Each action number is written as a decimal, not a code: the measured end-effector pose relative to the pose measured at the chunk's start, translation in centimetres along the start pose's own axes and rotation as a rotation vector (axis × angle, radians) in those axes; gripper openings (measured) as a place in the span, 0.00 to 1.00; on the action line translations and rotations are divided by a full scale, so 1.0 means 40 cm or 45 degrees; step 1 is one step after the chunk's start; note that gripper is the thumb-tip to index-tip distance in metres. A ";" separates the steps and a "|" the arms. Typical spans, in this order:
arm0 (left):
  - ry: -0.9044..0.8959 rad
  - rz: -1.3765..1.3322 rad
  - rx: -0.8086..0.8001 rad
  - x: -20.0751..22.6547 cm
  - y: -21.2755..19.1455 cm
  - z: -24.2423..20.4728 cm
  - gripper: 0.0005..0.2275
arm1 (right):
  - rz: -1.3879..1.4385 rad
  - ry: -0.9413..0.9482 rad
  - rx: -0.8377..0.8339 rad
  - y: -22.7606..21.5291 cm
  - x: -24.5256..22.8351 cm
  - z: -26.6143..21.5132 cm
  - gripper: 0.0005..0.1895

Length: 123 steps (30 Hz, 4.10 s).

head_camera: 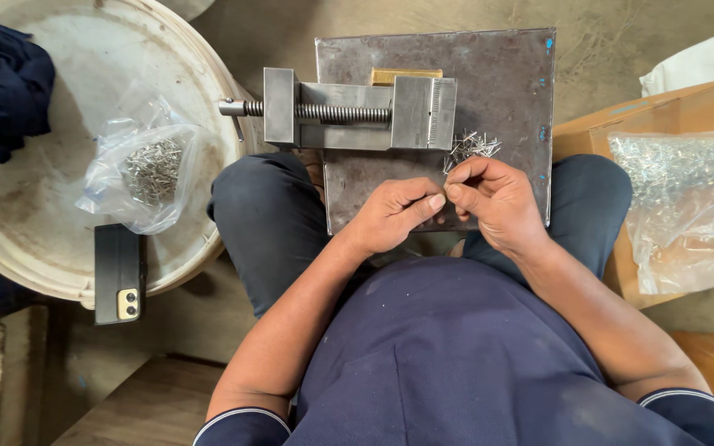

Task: The person sits on the floor and uses a bench vise to bend small metal nails. They pick up nails from a plastic bag, place them in the vise jaws, tighten the vise to bend the nail, and then remove the bent nail. This process is repeated multiple times.

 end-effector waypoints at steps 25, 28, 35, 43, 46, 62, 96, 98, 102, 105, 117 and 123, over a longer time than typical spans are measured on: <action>0.159 0.287 0.242 0.048 -0.029 0.008 0.09 | 0.420 0.114 0.054 -0.018 0.044 0.004 0.08; 0.126 0.278 0.198 0.040 -0.023 0.005 0.09 | 0.404 0.066 0.046 -0.018 0.044 -0.003 0.09; 0.097 0.134 0.071 0.036 -0.016 -0.002 0.12 | 0.138 -0.093 0.068 -0.013 0.013 -0.008 0.11; -0.004 -0.215 -0.054 -0.017 -0.021 -0.006 0.15 | -0.437 -0.290 -0.137 0.079 -0.081 -0.016 0.05; 0.035 -0.261 -0.004 -0.011 -0.027 -0.004 0.13 | -0.684 -0.503 -0.104 0.117 -0.149 -0.019 0.03; 0.043 -0.140 0.117 -0.005 -0.051 0.003 0.10 | -1.402 -0.982 0.121 0.196 -0.280 0.022 0.05; 0.024 -0.199 0.107 -0.013 -0.047 0.002 0.09 | -1.418 -1.053 0.162 0.202 -0.268 -0.007 0.09; 0.022 -0.187 0.115 -0.017 -0.047 0.001 0.09 | -1.424 -1.063 0.161 0.202 -0.266 -0.011 0.09; 0.026 -0.192 0.140 -0.019 -0.052 0.001 0.08 | -1.379 -1.051 0.197 0.174 -0.264 -0.018 0.08; -0.020 -0.285 0.189 -0.036 -0.059 0.000 0.07 | -1.341 -0.953 0.254 0.127 -0.244 -0.027 0.07; -0.022 -0.408 0.256 -0.043 -0.073 0.003 0.07 | -1.633 -0.804 0.182 0.108 -0.146 -0.024 0.06; 0.020 -0.355 0.217 -0.036 -0.066 0.002 0.07 | -1.693 -0.840 0.086 0.101 -0.140 -0.028 0.03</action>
Point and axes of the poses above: each hand's wrist, its own z-axis towards the middle knuckle, its own y-axis out of the palm, x = y × z, the point moved 10 cm from there along z, towards the middle knuckle, and after that the axes turned 6 degrees about x, right-handed, at the moved point
